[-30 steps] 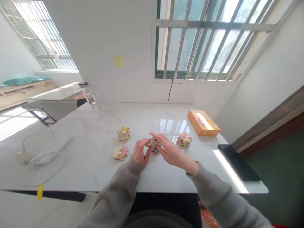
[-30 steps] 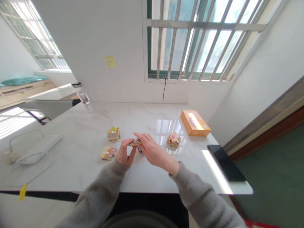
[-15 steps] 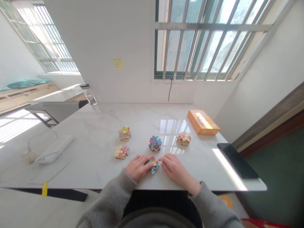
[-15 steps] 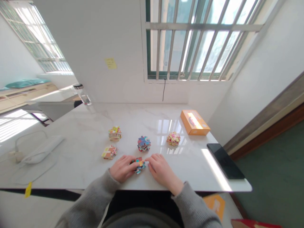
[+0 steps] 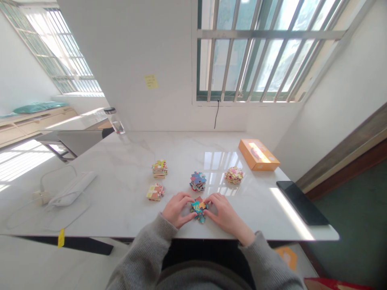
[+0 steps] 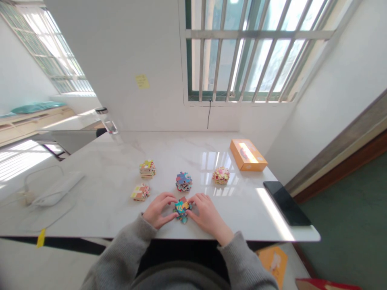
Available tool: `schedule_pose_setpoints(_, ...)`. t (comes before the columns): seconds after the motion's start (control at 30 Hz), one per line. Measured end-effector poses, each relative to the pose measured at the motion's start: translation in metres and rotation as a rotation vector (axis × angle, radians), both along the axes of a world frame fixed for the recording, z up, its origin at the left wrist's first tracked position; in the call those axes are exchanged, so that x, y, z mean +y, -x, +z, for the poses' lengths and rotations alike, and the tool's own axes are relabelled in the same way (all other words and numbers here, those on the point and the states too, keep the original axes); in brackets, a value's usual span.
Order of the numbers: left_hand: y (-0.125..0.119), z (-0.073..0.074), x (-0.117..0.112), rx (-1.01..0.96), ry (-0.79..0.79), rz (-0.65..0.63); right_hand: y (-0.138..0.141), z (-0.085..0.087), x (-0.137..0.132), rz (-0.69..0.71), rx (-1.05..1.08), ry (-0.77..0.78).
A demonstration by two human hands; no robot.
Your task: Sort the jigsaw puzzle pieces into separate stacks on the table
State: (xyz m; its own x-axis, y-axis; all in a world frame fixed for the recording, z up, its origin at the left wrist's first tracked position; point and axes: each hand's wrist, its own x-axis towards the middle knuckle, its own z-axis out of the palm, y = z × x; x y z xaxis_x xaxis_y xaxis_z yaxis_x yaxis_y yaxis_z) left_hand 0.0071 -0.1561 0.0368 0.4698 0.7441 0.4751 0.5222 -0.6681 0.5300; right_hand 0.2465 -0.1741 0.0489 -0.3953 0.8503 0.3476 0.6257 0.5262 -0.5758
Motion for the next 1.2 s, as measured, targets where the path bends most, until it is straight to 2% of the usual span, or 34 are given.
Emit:
schedule_pose_setpoints(0.1, -0.006, -0.001, 0.002, 0.064, -0.020, 0.021, 0.000, -0.004, 0.000, 0.006, -0.007, -0.008)
schedule_pose_setpoints(0.27, -0.009, -0.002, 0.001, 0.059, -0.048, 0.013, -0.001, -0.001, -0.003, -0.001, 0.058, -0.011)
schedule_pose_setpoints(0.53, -0.003, -0.005, 0.000, -0.057, -0.167, -0.050, -0.003, 0.004, -0.006, 0.122, 0.128, -0.164)
schedule_pose_setpoints(0.7, -0.005, -0.003, -0.003, -0.122, -0.147, -0.060, -0.002, 0.001, -0.006, 0.102, 0.193, -0.197)
schedule_pose_setpoints(0.9, -0.007, -0.003, -0.003, -0.194, -0.207, -0.059, -0.002, -0.004, -0.004, 0.107, 0.219, -0.197)
schedule_pose_setpoints(1.07, -0.013, -0.003, -0.005, -0.248, -0.232, -0.035, 0.003, -0.001, -0.007, 0.045, 0.380, -0.034)
schedule_pose_setpoints(1.2, -0.020, -0.005, -0.008, -0.241, -0.263, -0.085, 0.009, -0.004, -0.007, 0.038, 0.565, 0.136)
